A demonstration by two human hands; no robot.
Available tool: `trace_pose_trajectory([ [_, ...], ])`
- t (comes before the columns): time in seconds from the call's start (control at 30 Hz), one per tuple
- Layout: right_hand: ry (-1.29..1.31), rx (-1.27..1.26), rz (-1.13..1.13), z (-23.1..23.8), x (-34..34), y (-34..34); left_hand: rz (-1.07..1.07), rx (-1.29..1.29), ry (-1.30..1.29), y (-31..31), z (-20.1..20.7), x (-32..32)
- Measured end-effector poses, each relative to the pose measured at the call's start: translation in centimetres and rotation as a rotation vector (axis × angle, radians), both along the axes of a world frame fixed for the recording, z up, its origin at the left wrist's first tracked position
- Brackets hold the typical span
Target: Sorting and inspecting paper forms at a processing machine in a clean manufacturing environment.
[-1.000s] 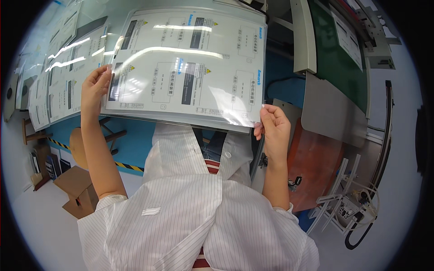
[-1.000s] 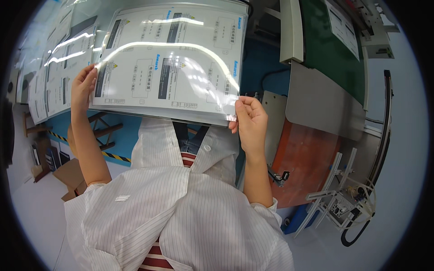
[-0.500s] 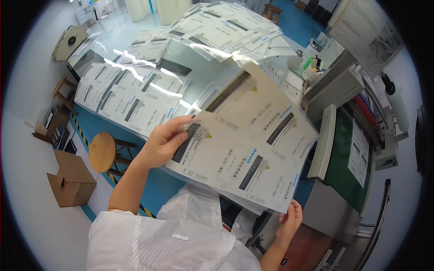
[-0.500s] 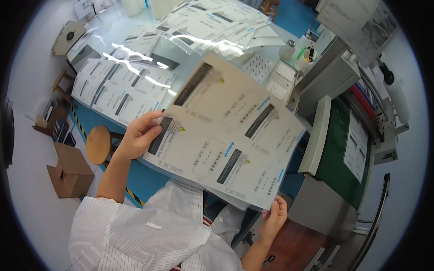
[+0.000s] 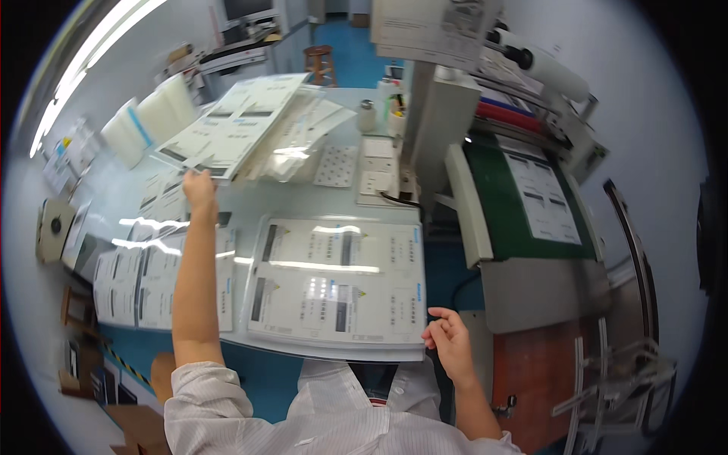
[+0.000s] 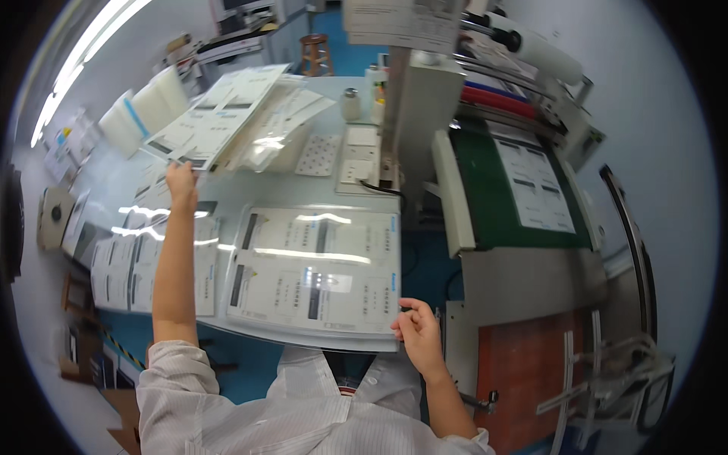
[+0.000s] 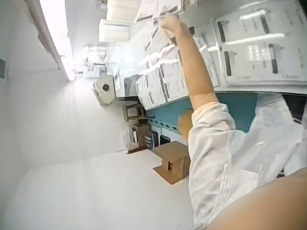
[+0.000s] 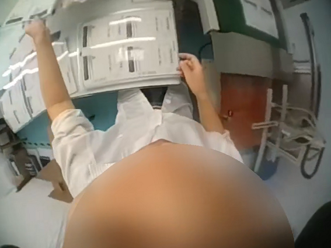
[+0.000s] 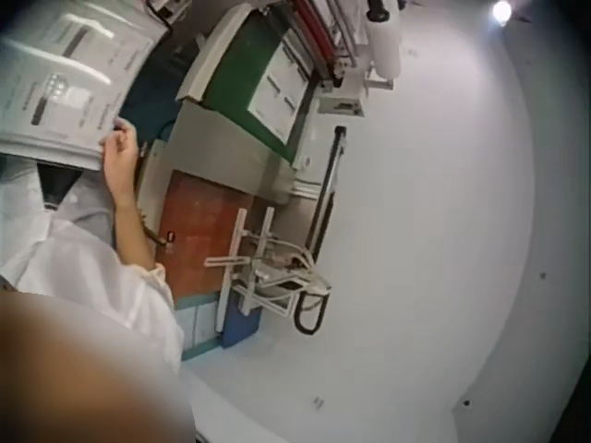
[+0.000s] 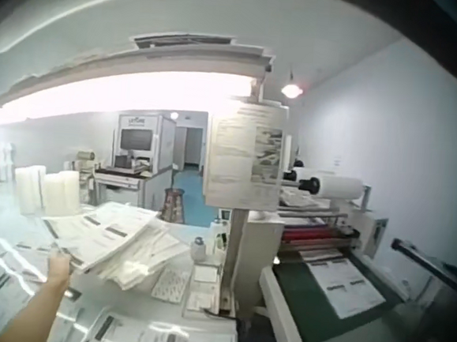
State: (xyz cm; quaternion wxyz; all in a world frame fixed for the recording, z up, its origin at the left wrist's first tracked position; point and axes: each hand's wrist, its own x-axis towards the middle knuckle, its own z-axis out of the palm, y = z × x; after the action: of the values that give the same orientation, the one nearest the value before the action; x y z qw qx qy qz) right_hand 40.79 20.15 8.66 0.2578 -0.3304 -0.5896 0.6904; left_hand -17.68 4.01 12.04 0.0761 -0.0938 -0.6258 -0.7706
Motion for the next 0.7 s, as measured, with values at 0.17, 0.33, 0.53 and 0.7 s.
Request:
trace_pose_trajectory([
  [0.17,-0.014,0.095,-0.139,0.0,3.8,2.4,-0.020,-0.481,0.178,1.7,0.1,-4.8],
  [0.33,0.219,-0.074,-0.524,-1.5,7.6,10.1,0.198,-1.076,0.197,-0.7,-0.8,-4.4],
  [0.53,0.584,-0.309,-0.968,-3.5,12.7,21.7,-0.075,-0.649,0.221,-2.7,-5.1,8.3],
  [0.7,0.629,-0.526,-0.997,-3.2,14.4,26.6,-0.228,-0.833,0.342,-2.0,-6.4,22.4],
])
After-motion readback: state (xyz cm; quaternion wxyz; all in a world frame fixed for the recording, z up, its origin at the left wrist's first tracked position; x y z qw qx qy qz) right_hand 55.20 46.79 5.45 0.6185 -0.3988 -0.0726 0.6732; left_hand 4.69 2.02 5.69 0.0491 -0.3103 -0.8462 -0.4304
